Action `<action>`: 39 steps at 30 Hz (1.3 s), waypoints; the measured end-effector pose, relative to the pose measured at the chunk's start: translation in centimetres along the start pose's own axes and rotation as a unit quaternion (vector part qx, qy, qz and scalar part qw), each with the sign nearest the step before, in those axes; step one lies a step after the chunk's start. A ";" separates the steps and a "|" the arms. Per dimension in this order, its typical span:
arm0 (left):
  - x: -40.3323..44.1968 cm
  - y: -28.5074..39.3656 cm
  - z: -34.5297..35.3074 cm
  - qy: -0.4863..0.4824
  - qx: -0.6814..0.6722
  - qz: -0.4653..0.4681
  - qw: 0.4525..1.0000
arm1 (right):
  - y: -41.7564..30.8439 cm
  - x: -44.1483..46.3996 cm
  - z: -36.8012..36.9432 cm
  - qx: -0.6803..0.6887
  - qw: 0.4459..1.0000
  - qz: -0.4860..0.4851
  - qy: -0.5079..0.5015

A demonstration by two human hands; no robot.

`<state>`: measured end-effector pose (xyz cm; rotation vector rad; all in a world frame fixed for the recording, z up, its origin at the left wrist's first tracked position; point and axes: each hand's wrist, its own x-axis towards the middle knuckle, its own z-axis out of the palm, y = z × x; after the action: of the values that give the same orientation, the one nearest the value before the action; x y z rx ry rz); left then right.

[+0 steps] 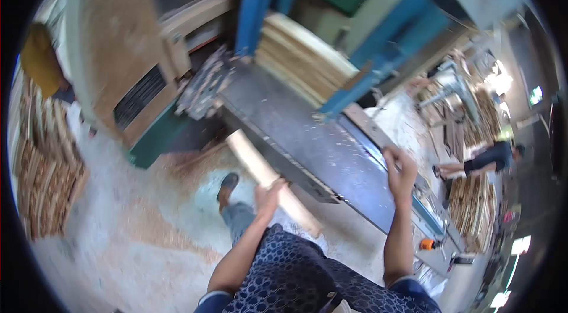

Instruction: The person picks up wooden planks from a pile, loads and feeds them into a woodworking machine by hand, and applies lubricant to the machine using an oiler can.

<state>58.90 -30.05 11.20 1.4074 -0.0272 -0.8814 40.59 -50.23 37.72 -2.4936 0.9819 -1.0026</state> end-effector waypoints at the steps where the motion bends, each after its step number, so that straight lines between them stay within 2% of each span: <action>1: 0.9 -2.8 -0.7 0.037 0.042 0.022 0.998 | -1.6 2.7 -2.9 -0.019 0.998 -0.028 0.055; 2: -0.5 -0.6 -0.3 0.040 -0.057 -0.015 0.997 | -2.0 5.4 -5.5 -0.012 0.989 -0.093 0.118; 3: -2.7 2.1 -0.7 0.029 -0.020 -0.021 0.999 | -2.5 7.8 -8.1 -0.037 0.970 -0.158 0.181; 5: -2.3 -1.2 -2.0 0.042 -0.085 0.004 0.996 | -5.1 12.4 -12.4 -0.103 0.935 -0.214 0.262; 7: -3.2 -1.7 -2.2 0.068 -0.113 0.010 0.991 | -5.5 18.9 -14.8 -0.104 0.875 -0.326 0.341; 8: -3.9 -1.9 -2.6 0.072 -0.124 0.008 0.990 | -6.0 22.2 -16.1 -0.179 0.839 -0.359 0.368; 10: -5.1 -1.5 -4.5 0.085 -0.145 -0.001 0.986 | -6.3 27.9 -17.4 -0.310 0.816 -0.318 0.370; 11: -5.6 -0.3 -5.3 0.098 -0.156 -0.004 0.983 | -8.0 29.9 -18.2 -0.273 0.823 -0.339 0.364; 12: -6.1 0.8 -6.4 0.107 -0.164 -0.008 0.981 | -7.5 32.0 -19.0 -0.311 0.849 -0.272 0.330; 13: -6.1 1.5 -8.0 0.122 -0.176 -0.009 0.977 | -7.8 33.1 -18.6 -0.330 0.850 -0.233 0.339; 14: -5.5 1.3 -9.8 0.149 -0.196 0.004 0.969 | -1.3 40.4 -20.6 -0.385 0.818 -0.300 0.305; 15: -4.3 0.8 -11.6 0.171 -0.218 0.020 0.961 | -2.4 40.5 -20.4 -0.440 0.814 -0.235 0.296; 17: -2.5 -0.5 -15.6 0.230 -0.235 0.026 0.944 | -2.5 41.1 -20.7 -0.458 0.824 -0.225 0.246; 18: -2.1 -1.0 -17.7 0.257 -0.237 0.029 0.936 | -1.3 43.1 -21.3 -0.464 0.842 -0.186 0.205; 19: -1.7 -1.1 -19.6 0.273 -0.246 0.023 0.930 | -0.9 43.6 -20.1 -0.513 0.805 -0.180 0.237; 20: -1.4 -1.2 -21.5 0.301 -0.242 0.013 0.922 | -0.4 44.3 -19.4 -0.513 0.815 -0.166 0.213; 21: -1.2 -1.5 -23.3 0.325 -0.236 0.001 0.916 | -0.7 44.7 -19.4 -0.546 0.812 -0.086 0.185; 22: -0.9 -2.0 -25.2 0.337 -0.234 0.000 0.912 | -0.2 45.4 -19.8 -0.514 0.820 -0.127 0.215; 23: -0.8 -1.5 -26.4 0.343 -0.235 -0.004 0.910 | 3.4 48.3 -22.0 -0.591 0.772 -0.139 0.190; 25: -1.1 0.0 -28.8 0.394 -0.237 -0.042 0.887 | 3.0 48.9 -22.9 -0.541 0.814 -0.048 0.207; 27: -0.5 -0.7 -31.8 0.408 -0.234 -0.047 0.881 | -1.8 45.4 -21.2 -0.511 0.829 0.036 0.225; 31: 1.1 0.1 -35.4 0.405 -0.217 -0.083 0.884 | 0.5 47.3 -23.4 -0.544 0.817 0.018 0.192; 33: 2.2 1.3 -36.1 0.403 -0.198 -0.089 0.889 | 1.4 48.1 -23.7 -0.522 0.821 -0.005 0.230; 36: 4.0 2.4 -36.1 0.380 -0.176 -0.092 0.903 | 10.2 54.9 -29.9 -0.456 0.848 -0.074 0.261; 39: 5.2 3.3 -35.1 0.365 -0.165 -0.080 0.913 | 8.6 53.9 -29.2 -0.414 0.874 0.032 0.253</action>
<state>81.96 -3.92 3.97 1.3497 0.7813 -0.4145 44.58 -93.53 81.85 -2.8297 1.9967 -1.4933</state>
